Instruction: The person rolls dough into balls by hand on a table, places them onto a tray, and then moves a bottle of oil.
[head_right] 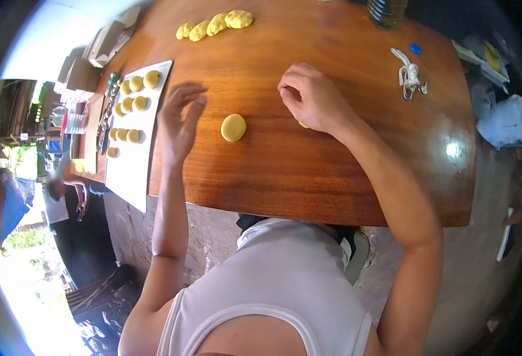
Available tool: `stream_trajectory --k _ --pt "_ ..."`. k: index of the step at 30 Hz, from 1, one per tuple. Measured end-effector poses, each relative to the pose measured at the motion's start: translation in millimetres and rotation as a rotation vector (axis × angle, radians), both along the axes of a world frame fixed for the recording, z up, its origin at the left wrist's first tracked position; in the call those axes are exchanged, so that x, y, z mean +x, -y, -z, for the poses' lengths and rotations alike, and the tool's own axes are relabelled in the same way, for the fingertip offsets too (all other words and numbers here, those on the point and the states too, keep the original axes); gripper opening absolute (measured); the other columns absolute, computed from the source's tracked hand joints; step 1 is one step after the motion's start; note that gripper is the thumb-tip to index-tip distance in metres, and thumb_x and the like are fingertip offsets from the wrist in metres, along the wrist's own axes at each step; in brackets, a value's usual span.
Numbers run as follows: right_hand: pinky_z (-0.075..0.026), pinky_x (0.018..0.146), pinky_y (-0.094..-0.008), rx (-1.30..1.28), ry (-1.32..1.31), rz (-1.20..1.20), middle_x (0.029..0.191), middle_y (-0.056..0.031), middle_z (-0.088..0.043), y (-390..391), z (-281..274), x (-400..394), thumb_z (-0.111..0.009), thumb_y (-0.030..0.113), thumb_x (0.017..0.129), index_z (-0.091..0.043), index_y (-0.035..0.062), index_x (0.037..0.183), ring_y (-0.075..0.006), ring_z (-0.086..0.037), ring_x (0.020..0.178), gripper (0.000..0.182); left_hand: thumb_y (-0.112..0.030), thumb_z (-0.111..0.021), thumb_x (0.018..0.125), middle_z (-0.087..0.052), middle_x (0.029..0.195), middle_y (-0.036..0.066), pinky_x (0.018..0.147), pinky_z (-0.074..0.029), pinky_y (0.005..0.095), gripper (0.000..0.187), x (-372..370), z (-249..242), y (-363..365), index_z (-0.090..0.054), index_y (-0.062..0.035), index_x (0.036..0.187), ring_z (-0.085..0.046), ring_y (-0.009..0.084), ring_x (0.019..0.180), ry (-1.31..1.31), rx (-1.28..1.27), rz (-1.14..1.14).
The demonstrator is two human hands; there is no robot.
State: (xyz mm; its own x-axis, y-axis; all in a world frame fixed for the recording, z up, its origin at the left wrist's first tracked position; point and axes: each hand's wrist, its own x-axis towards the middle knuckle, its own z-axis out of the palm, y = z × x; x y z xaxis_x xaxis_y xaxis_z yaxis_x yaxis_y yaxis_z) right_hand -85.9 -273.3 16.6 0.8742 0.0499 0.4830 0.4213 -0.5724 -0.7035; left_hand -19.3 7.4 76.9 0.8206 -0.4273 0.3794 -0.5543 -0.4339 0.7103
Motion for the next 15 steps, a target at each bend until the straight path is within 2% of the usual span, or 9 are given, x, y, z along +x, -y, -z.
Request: stream_trajectory --k 1,2,4,5,8,9,10,12,15 --pt "-0.054 0.08 -0.0402 0.004 -0.005 0.005 0.093 -0.0121 -0.069 0 1 -1 -0.068 0.003 0.091 -0.069 -0.0009 0.092 -0.0306 -0.065 0.09 0.004 -0.01 -0.078 0.092 -0.075 0.099 0.012 0.083 -0.056 0.0338 0.014 -11 -7 1 -0.079 -0.0006 0.102 -0.072 0.02 0.092 -0.076 0.069 -0.146" --pt "-0.054 0.079 -0.0401 -0.002 0.005 0.005 0.092 -0.0119 -0.068 0 1 0 -0.068 0.002 0.091 -0.069 -0.0007 0.091 -0.0306 -0.065 0.09 0.003 -0.01 -0.078 0.092 -0.075 0.099 0.012 0.083 -0.056 0.0338 0.014 -23 -5 2 -0.079 -0.0006 0.102 -0.072 0.02 0.092 -0.076 0.069 -0.144" --pt "-0.054 0.079 -0.04 -0.003 0.014 -0.001 0.092 -0.0117 -0.068 0 2 2 -0.068 0.002 0.091 -0.068 -0.0005 0.09 -0.0307 -0.064 0.089 0.003 -0.012 -0.08 0.091 -0.077 0.095 0.01 0.081 -0.055 0.0318 0.016 -49 0 11 -0.081 -0.0016 0.104 -0.072 0.0191 0.087 -0.031 0.224 -0.131" --pt "-0.054 0.079 -0.0401 0.003 0.014 -0.001 0.091 -0.0116 -0.068 -1 3 2 -0.068 0.002 0.09 -0.068 -0.0004 0.09 -0.0306 -0.064 0.089 0.003 -0.012 -0.082 0.089 -0.076 0.1 0.013 0.085 -0.055 0.034 0.015 -55 10 13 -0.083 -0.0029 0.101 -0.072 0.0228 0.093 -0.008 0.219 -0.159" --pt "-0.054 0.079 -0.0402 0.012 0.006 0.008 0.091 -0.0117 -0.067 -1 1 -1 -0.068 0.002 0.09 -0.068 -0.0003 0.089 -0.0305 -0.064 0.088 0.002 -0.013 -0.084 0.087 -0.075 0.105 0.013 0.089 -0.054 0.0373 0.018 -61 27 19 -0.083 -0.0032 0.102 -0.07 0.0249 0.101 0.115 0.244 -0.191" --pt "-0.054 0.079 -0.0402 0.007 0.002 0.004 0.09 -0.0118 -0.067 0 -1 -1 -0.068 0.001 0.09 -0.068 -0.0004 0.089 -0.0304 -0.064 0.088 0.002 -0.014 -0.086 0.086 -0.073 0.109 0.014 0.095 -0.054 0.0399 0.028 -63 30 20 -0.081 -0.0032 0.111 -0.069 0.0282 0.108 0.07 0.248 -0.199" --pt "-0.054 0.079 -0.0402 0.002 0.002 0.003 0.09 -0.0118 -0.067 1 -1 0 -0.068 0.001 0.09 -0.068 -0.0004 0.089 -0.0304 -0.064 0.088 0.002 -0.014 -0.086 0.086 -0.073 0.109 0.014 0.095 -0.054 0.0399 0.028 -63 31 23 -0.081 -0.0032 0.111 -0.069 0.0282 0.108 0.069 0.244 -0.2" --pt "-0.053 0.079 -0.04 0.01 0.018 -0.015 0.091 -0.012 -0.068 0 2 1 -0.068 0.001 0.09 -0.068 -0.0004 0.09 -0.0303 -0.064 0.089 0.001 -0.015 -0.087 0.085 -0.073 0.113 0.015 0.097 -0.054 0.0406 0.041 -65 32 26 -0.076 -0.0039 0.123 -0.069 0.0283 0.109 0.143 0.17 -0.231" --pt "-0.053 0.079 -0.0396 0.044 0.014 -0.013 0.092 -0.0122 -0.068 -1 4 2 -0.068 0.001 0.09 -0.068 -0.0004 0.09 -0.0302 -0.064 0.089 0.001 -0.016 -0.088 0.084 -0.073 0.118 0.015 0.098 -0.054 0.0401 0.05 -60 39 20 -0.071 -0.0044 0.13 -0.069 0.0278 0.112 0.093 0.138 -0.18"
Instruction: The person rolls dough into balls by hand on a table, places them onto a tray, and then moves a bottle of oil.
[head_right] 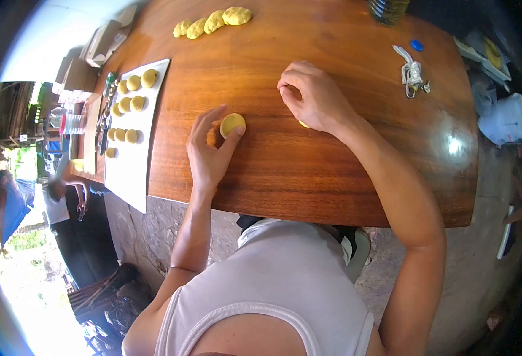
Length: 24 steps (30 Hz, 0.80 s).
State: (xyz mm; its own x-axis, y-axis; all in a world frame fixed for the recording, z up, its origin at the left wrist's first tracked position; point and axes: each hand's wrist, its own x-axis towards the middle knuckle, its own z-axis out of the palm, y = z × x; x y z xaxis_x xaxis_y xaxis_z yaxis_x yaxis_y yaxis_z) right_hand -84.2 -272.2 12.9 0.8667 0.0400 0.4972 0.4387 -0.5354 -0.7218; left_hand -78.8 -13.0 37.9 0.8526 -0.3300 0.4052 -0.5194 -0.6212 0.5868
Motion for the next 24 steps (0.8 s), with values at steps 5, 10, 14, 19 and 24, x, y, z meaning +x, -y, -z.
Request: stream_trajectory --k 5,10,14,19,24 --pt "-0.053 0.08 -0.0392 -0.003 -0.03 -0.005 0.093 -0.0121 -0.069 0 -3 -1 -0.068 0.001 0.091 -0.069 -0.0009 0.091 -0.0297 -0.065 0.09 0.002 -0.016 -0.088 0.084 -0.073 0.122 0.014 0.093 -0.055 0.0373 0.047 3 -1 -2 -0.073 -0.0046 0.127 -0.069 0.0261 0.112 -0.13 0.004 0.006" --pt "-0.054 0.081 -0.0391 -0.033 -0.029 -0.001 0.094 -0.0117 -0.069 1 -4 -3 -0.069 0.001 0.091 -0.069 -0.001 0.091 -0.0293 -0.065 0.091 0.002 -0.016 -0.089 0.082 -0.071 0.121 0.011 0.089 -0.055 0.0363 0.042 5 -5 -7 -0.076 -0.0057 0.121 -0.069 0.0252 0.109 -0.146 0.099 0.021" --pt "-0.054 0.082 -0.0396 -0.041 -0.033 0.008 0.094 -0.0116 -0.07 1 -5 -1 -0.069 0.001 0.091 -0.07 -0.0008 0.092 -0.0293 -0.066 0.092 0.002 -0.016 -0.09 0.079 -0.067 0.124 0.013 0.097 -0.055 0.0416 0.043 10 -4 -6 -0.073 -0.005 0.117 -0.067 0.0323 0.113 -0.122 0.037 0.063" --pt "-0.054 0.082 -0.0399 -0.024 -0.032 0.009 0.094 -0.0123 -0.07 1 -5 -2 -0.068 0.001 0.091 -0.07 -0.0009 0.092 -0.0299 -0.066 0.092 0.003 -0.017 -0.091 0.079 -0.064 0.129 0.015 0.096 -0.055 0.043 0.042 9 -7 -3 -0.07 -0.0056 0.114 -0.066 0.0347 0.115 -0.217 0.011 0.012" --pt "-0.054 0.082 -0.0398 -0.045 -0.011 0.004 0.093 -0.0125 -0.069 1 -4 -1 -0.069 0.001 0.091 -0.07 -0.001 0.091 -0.0301 -0.065 0.091 0.002 -0.018 -0.09 0.079 -0.063 0.133 0.017 0.095 -0.056 0.0445 0.037 9 0 -5 -0.07 -0.0057 0.107 -0.066 0.0364 0.115 -0.102 0.023 0.052"
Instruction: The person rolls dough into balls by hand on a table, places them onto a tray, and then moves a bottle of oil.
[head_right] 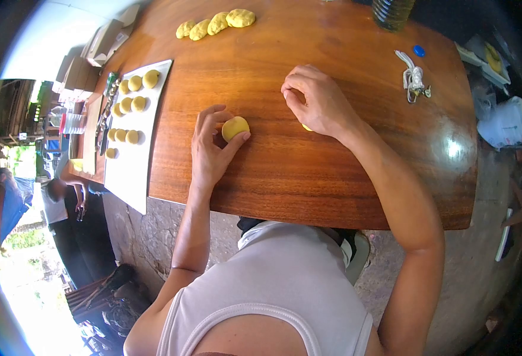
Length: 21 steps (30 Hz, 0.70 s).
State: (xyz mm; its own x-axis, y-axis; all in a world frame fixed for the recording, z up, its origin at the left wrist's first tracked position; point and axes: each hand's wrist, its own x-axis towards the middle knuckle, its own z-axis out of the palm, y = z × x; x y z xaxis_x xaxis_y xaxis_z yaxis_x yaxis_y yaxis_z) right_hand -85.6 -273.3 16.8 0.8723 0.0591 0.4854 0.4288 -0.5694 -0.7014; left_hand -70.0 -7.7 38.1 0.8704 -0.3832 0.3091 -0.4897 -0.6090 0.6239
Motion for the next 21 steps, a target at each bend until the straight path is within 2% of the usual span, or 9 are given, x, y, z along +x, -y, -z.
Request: stream_trajectory --k 4,7,9,13,16,19,21 --pt "-0.054 0.082 -0.0394 0.021 -0.008 -0.001 0.093 -0.012 -0.069 -0.8 -0.9 -0.6 -0.069 0.001 0.091 -0.07 -0.001 0.091 -0.0294 -0.065 0.091 0.002 -0.017 -0.09 0.08 -0.062 0.134 0.017 0.095 -0.056 0.0455 0.036 0.2 3.1 -3.0 -0.07 -0.0056 0.107 -0.066 0.0369 0.116 -0.035 -0.018 0.016" --pt "-0.054 0.082 -0.0391 -0.012 -0.021 0.003 0.093 -0.0114 -0.069 -0.5 -2.6 -1.2 -0.068 0.0 0.091 -0.07 -0.0009 0.091 -0.0286 -0.065 0.091 0.002 -0.016 -0.09 0.08 -0.061 0.136 0.017 0.095 -0.056 0.0462 0.035 -0.6 4.2 -1.7 -0.07 -0.0051 0.106 -0.066 0.0375 0.117 0.057 0.02 0.061" --pt "-0.054 0.082 -0.0389 -0.015 -0.025 0.007 0.093 -0.011 -0.07 -0.4 -2.4 -1.2 -0.068 0.0 0.092 -0.07 -0.0008 0.091 -0.0281 -0.066 0.092 0.002 -0.013 -0.09 0.081 -0.063 0.136 0.018 0.091 -0.057 0.0402 0.035 -2.7 0.4 1.9 -0.069 -0.0049 0.106 -0.066 0.031 0.117 0.011 -0.057 -0.003" --pt "-0.054 0.083 -0.0387 -0.015 -0.021 0.003 0.094 -0.0111 -0.07 -0.2 -1.7 -1.0 -0.068 0.001 0.092 -0.07 -0.0007 0.092 -0.0284 -0.066 0.092 0.002 -0.012 -0.09 0.081 -0.062 0.136 0.018 0.094 -0.057 0.0404 0.034 -2.1 3.5 -1.6 -0.067 -0.004 0.105 -0.066 0.0309 0.117 0.01 -0.007 0.048" --pt "-0.054 0.083 -0.0388 -0.012 -0.019 0.002 0.094 -0.0113 -0.07 0.1 -1.9 -0.3 -0.068 0.001 0.092 -0.07 -0.0007 0.092 -0.0286 -0.066 0.092 0.002 -0.011 -0.09 0.081 -0.062 0.137 0.018 0.095 -0.057 0.0404 0.035 -1.0 6.2 -1.7 -0.067 -0.0037 0.106 -0.066 0.0308 0.119 0.005 -0.072 0.014" --pt "-0.054 0.083 -0.0389 -0.018 -0.006 -0.002 0.094 -0.0114 -0.07 0.1 -1.6 -0.5 -0.068 0.001 0.092 -0.07 -0.0008 0.092 -0.0287 -0.066 0.092 0.002 -0.009 -0.09 0.081 -0.062 0.137 0.018 0.095 -0.057 0.04 0.037 0.1 8.5 -5.4 -0.068 -0.004 0.11 -0.066 0.0301 0.119 0.065 0.037 0.066" --pt "-0.054 0.083 -0.0391 0.01 -0.018 -0.007 0.094 -0.0117 -0.07 0.0 -1.1 -0.2 -0.068 0.001 0.092 -0.069 -0.0009 0.092 -0.0289 -0.066 0.092 0.002 -0.008 -0.088 0.081 -0.063 0.136 0.017 0.097 -0.056 0.0416 0.038 -1.6 5.3 -3.9 -0.069 -0.0042 0.114 -0.066 0.0311 0.12 -0.009 -0.086 0.058"
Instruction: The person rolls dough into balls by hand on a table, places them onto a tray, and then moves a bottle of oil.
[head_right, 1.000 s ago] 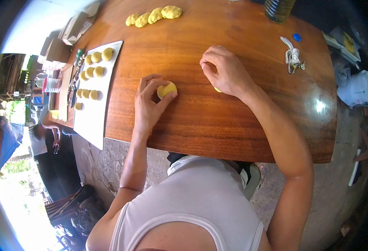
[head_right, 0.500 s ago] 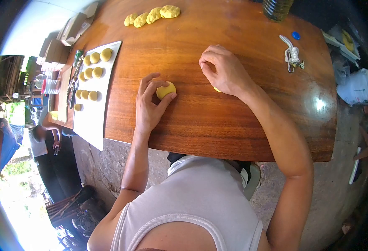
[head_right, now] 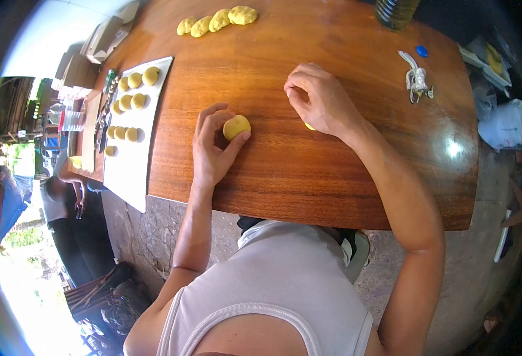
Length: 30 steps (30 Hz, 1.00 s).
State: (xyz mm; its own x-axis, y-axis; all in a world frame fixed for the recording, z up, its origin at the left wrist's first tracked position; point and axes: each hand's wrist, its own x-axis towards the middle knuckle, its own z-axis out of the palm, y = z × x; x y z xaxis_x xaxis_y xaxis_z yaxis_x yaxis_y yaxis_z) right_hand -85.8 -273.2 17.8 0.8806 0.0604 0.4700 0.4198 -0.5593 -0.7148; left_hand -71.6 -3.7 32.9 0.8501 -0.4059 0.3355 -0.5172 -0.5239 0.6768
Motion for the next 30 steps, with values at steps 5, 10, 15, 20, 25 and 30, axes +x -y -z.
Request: stream_trajectory --k 5,10,15,20,25,30 --pt "-0.054 0.083 -0.0394 0.002 -0.014 0.007 0.093 -0.0124 -0.069 0 -1 -1 -0.068 0.001 0.092 -0.069 -0.0009 0.091 -0.0297 -0.065 0.092 0.002 -0.01 -0.086 0.083 -0.065 0.134 0.017 0.104 -0.053 0.043 0.04 0 -1 2 -0.071 -0.0041 0.119 -0.065 0.034 0.122 0.137 0.08 0.049" --pt "-0.055 0.076 -0.0353 -0.084 0.057 0.014 0.101 -0.0097 -0.07 4 1 -1 -0.066 0.002 0.096 -0.068 -0.0021 0.096 -0.0259 -0.066 0.093 0.005 -0.009 -0.083 0.085 -0.069 0.126 0.016 0.105 -0.051 0.0424 0.041 1 -34 5 -0.073 -0.0043 0.125 -0.065 0.0344 0.122 0.058 0.262 0.197" --pt "-0.053 0.079 -0.0409 -0.012 0.028 0.013 0.092 -0.0129 -0.067 0 -3 -1 -0.068 0.001 0.09 -0.067 -0.0009 0.089 -0.0318 -0.063 0.09 0.002 -0.006 -0.082 0.082 -0.07 0.123 0.014 0.101 -0.053 0.041 0.042 21 -43 1 -0.075 -0.0075 0.123 -0.065 0.0322 0.122 -0.203 0.353 0.2" --pt "-0.053 0.077 -0.041 0.008 -0.008 0.01 0.091 -0.0128 -0.067 1 -2 -2 -0.068 0.0 0.089 -0.067 -0.0009 0.088 -0.0313 -0.063 0.088 0.002 -0.008 -0.084 0.08 -0.068 0.129 0.015 0.101 -0.053 0.0414 0.047 28 -53 7 -0.075 -0.0085 0.125 -0.065 0.0315 0.124 -0.156 0.363 0.203" --pt "-0.053 0.076 -0.0415 0.002 0.035 0.007 0.091 -0.0129 -0.067 1 -2 0 -0.068 0.0 0.089 -0.067 -0.0009 0.087 -0.031 -0.063 0.087 0.002 -0.012 -0.087 0.08 -0.066 0.134 0.017 0.109 -0.051 0.043 0.049 32 -65 13 -0.074 -0.008 0.127 -0.06 0.0352 0.132 -0.056 0.377 0.27" --pt "-0.054 0.079 -0.0419 0.002 0.033 0.018 0.091 -0.0133 -0.067 0 -1 0 -0.069 0.001 0.087 -0.068 -0.0001 0.087 -0.033 -0.064 0.089 0.002 -0.019 -0.083 0.087 -0.06 0.146 0.019 0.117 -0.044 0.049 0.044 25 -15 25 -0.074 -0.0111 0.13 -0.053 0.041 0.14 0.116 0.206 0.324"
